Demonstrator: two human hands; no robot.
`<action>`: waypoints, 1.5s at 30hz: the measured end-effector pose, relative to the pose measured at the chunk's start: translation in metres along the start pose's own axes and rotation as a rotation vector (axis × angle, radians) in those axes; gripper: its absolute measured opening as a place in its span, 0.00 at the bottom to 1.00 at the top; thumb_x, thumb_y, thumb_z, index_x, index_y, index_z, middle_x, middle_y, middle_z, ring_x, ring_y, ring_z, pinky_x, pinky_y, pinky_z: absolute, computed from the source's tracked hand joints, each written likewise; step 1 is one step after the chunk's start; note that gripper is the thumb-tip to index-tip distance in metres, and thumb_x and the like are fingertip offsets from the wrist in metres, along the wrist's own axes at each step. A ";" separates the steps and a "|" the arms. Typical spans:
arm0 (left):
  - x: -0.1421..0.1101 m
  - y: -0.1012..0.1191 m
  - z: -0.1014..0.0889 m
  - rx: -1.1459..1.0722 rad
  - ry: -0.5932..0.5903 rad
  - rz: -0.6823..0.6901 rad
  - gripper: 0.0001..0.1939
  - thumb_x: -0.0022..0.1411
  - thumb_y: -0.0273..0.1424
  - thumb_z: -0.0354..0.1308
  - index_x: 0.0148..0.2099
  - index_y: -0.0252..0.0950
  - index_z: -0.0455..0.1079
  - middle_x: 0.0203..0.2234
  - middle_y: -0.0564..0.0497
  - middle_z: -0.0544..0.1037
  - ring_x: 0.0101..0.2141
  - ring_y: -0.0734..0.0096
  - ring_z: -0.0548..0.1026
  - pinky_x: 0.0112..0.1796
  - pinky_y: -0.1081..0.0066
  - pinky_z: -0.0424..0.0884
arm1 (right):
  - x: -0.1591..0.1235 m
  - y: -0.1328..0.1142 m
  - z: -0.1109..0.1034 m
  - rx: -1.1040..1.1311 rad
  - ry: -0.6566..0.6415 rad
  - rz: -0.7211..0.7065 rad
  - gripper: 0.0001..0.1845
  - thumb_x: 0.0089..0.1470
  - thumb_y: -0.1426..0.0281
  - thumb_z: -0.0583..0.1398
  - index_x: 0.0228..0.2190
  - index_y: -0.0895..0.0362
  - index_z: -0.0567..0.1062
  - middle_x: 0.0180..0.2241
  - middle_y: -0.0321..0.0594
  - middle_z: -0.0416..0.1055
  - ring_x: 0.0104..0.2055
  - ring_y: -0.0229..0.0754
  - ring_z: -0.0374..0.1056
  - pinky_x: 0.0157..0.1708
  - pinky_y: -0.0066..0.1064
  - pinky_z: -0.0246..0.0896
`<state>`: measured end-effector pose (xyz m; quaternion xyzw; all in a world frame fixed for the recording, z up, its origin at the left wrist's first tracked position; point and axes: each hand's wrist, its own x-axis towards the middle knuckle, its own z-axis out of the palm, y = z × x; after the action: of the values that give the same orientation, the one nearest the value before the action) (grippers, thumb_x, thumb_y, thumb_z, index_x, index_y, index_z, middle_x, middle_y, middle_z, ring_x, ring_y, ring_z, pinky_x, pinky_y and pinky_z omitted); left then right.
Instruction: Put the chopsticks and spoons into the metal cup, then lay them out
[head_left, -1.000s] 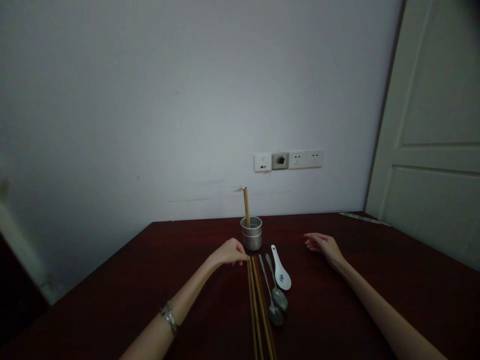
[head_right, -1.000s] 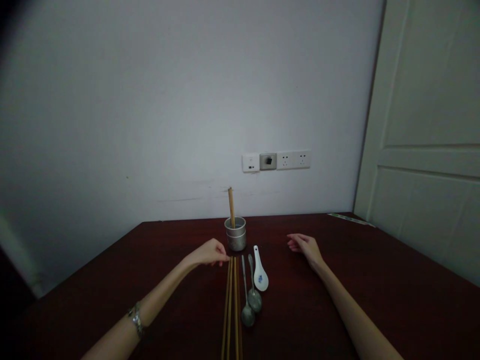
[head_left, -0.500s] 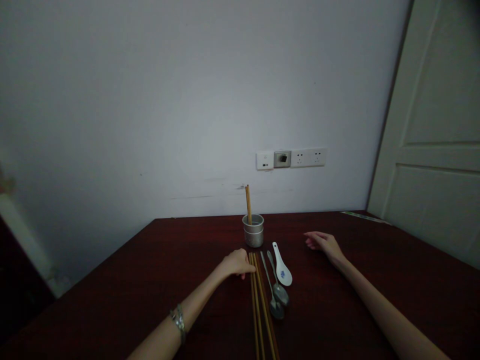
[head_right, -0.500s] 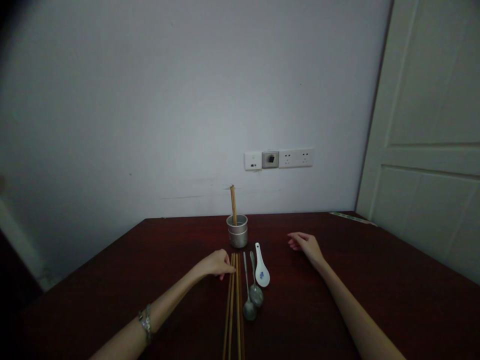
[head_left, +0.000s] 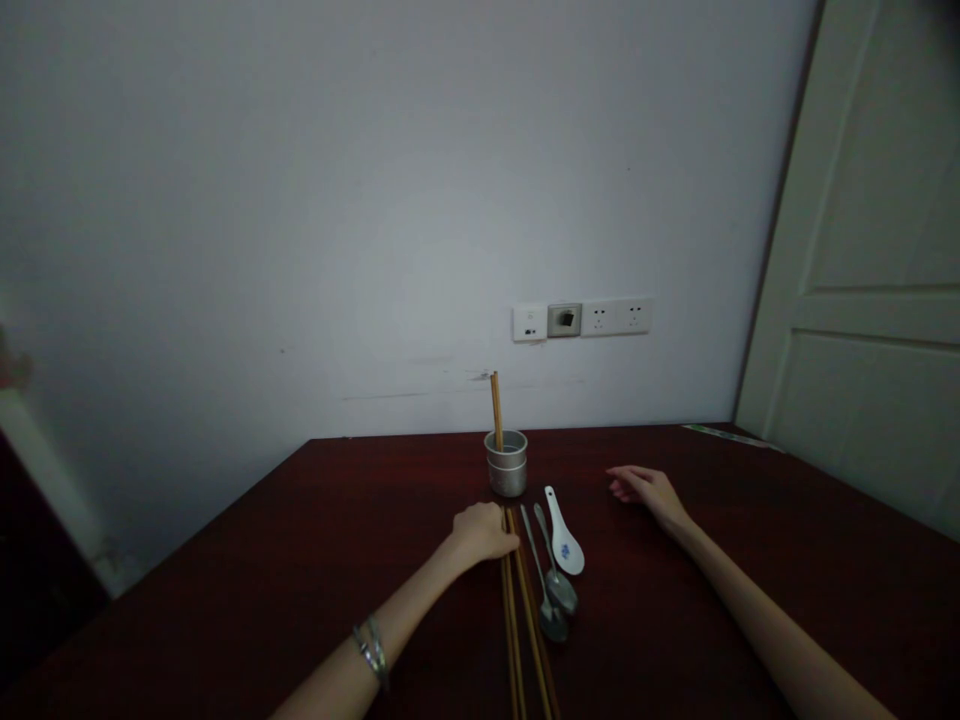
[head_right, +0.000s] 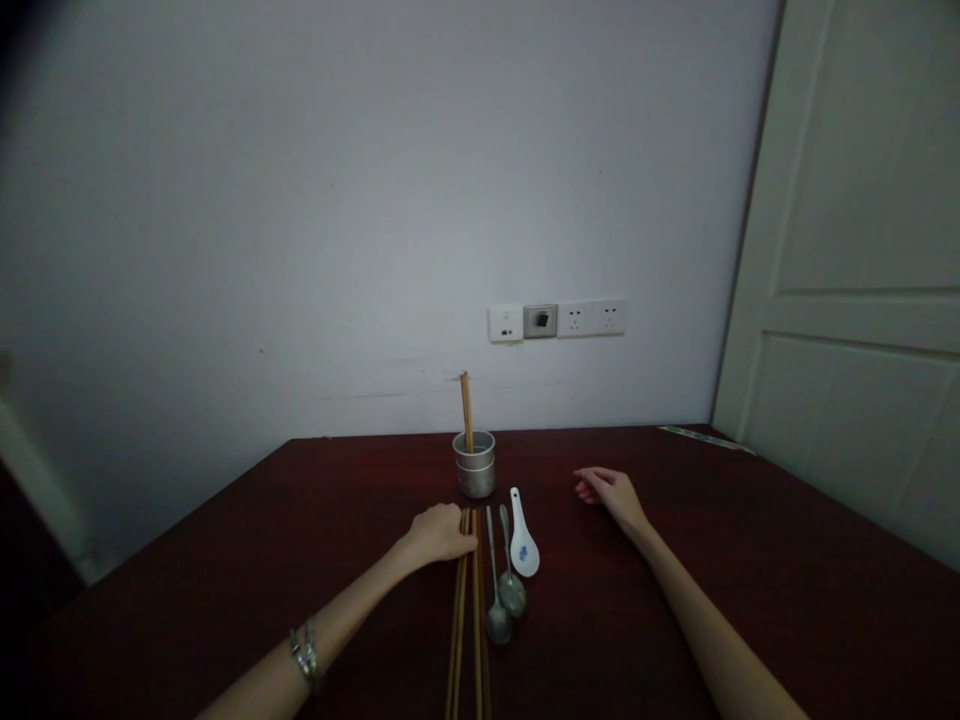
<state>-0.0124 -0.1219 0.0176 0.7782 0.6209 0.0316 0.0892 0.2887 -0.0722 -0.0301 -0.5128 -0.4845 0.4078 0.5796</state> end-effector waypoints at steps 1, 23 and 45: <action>-0.001 0.001 0.000 0.002 0.007 -0.002 0.18 0.45 0.40 0.54 0.35 0.35 0.73 0.32 0.41 0.76 0.34 0.58 0.74 0.32 0.68 0.68 | 0.000 0.000 0.000 0.000 -0.001 -0.001 0.14 0.39 0.64 0.62 0.26 0.62 0.76 0.20 0.41 0.72 0.21 0.37 0.67 0.20 0.25 0.62; -0.004 0.005 -0.023 -0.098 0.240 -0.007 0.13 0.45 0.33 0.53 0.30 0.31 0.74 0.26 0.40 0.76 0.28 0.62 0.74 0.25 0.73 0.64 | -0.001 -0.012 0.008 -0.040 0.000 0.075 0.11 0.39 0.65 0.61 0.26 0.61 0.75 0.20 0.40 0.72 0.20 0.35 0.66 0.18 0.24 0.61; -0.040 0.060 -0.112 -0.181 0.798 0.172 0.10 0.54 0.35 0.50 0.27 0.35 0.67 0.18 0.51 0.70 0.21 0.73 0.67 0.25 0.74 0.57 | -0.105 -0.151 0.138 -0.028 -0.453 -0.225 0.10 0.41 0.67 0.60 0.19 0.63 0.72 0.15 0.34 0.67 0.18 0.31 0.60 0.18 0.22 0.55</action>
<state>0.0186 -0.1624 0.1412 0.7430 0.5341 0.3925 -0.0933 0.1288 -0.1681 0.1050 -0.3588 -0.6618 0.4385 0.4909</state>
